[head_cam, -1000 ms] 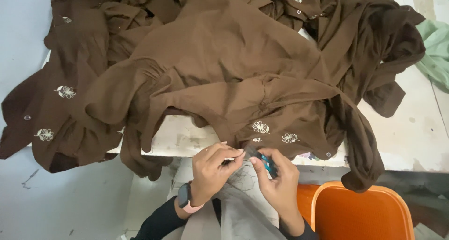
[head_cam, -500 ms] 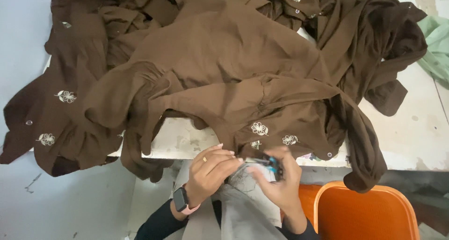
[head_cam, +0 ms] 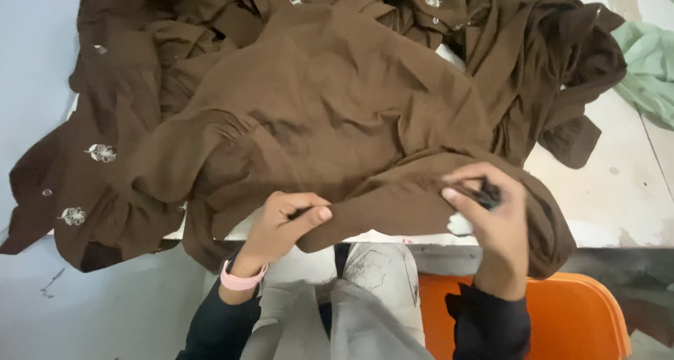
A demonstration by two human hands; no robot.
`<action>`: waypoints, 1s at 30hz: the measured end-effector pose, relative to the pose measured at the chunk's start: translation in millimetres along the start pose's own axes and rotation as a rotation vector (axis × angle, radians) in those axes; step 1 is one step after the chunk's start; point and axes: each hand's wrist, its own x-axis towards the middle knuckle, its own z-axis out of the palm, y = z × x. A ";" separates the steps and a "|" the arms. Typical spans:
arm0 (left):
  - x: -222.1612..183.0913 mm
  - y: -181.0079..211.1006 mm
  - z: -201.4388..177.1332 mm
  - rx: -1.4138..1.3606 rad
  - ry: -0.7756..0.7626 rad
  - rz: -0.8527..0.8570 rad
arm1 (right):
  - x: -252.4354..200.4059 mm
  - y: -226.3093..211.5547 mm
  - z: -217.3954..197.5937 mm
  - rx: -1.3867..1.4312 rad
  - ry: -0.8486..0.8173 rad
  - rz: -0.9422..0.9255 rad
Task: Trimming loose threads from brown garments using small scissors in a factory setting
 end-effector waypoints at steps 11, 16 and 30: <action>8.8 26.2 -7.4 0.300 0.137 0.044 | 11.5 17.9 59.4 0.638 -0.006 0.543; 18.2 25.7 15.6 0.005 0.123 0.070 | 10.7 24.7 80.6 0.888 -0.214 0.506; 17.6 34.6 13.6 0.038 0.120 -0.040 | 17.0 -15.5 81.7 0.626 -0.417 0.400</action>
